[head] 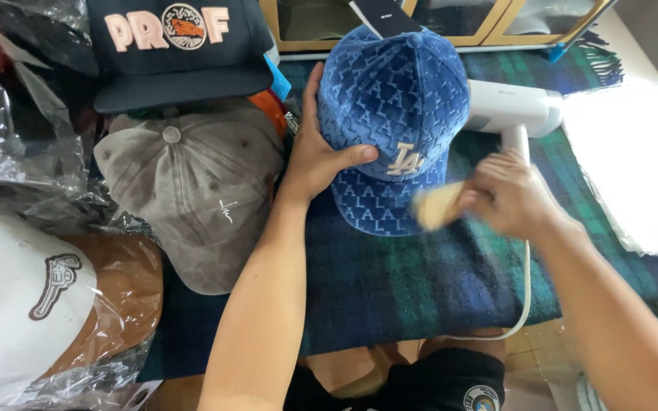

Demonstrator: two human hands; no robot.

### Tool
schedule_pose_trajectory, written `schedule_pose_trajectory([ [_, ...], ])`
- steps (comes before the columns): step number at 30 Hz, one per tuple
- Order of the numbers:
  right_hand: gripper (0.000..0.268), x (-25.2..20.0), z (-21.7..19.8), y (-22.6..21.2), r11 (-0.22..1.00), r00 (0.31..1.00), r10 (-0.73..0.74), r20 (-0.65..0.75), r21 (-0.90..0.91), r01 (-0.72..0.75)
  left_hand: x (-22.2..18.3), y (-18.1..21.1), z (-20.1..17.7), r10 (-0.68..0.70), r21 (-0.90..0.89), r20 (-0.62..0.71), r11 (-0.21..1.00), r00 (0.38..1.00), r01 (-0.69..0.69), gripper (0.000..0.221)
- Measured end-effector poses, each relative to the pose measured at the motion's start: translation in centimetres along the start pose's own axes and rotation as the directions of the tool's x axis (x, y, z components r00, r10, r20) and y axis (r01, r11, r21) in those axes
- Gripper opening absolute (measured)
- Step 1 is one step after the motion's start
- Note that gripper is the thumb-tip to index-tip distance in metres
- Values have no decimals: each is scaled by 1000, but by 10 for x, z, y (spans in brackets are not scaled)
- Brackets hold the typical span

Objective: Cleaning and steaming baseball caps using a handheld steamer and a brush to remove lint and restore shape.

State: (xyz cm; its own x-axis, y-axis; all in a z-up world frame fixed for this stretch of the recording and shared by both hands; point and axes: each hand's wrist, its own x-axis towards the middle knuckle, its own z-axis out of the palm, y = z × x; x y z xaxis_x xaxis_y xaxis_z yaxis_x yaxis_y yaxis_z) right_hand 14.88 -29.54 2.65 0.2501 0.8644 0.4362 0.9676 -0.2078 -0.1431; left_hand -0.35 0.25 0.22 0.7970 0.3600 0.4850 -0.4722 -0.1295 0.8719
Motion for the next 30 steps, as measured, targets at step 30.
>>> schedule_pose_trajectory([
  [30, 69, 70, -14, -186, 696, 955, 236, 179, -717, -37, 5, -33, -3, -58, -812, 64, 578, 996, 86, 96],
])
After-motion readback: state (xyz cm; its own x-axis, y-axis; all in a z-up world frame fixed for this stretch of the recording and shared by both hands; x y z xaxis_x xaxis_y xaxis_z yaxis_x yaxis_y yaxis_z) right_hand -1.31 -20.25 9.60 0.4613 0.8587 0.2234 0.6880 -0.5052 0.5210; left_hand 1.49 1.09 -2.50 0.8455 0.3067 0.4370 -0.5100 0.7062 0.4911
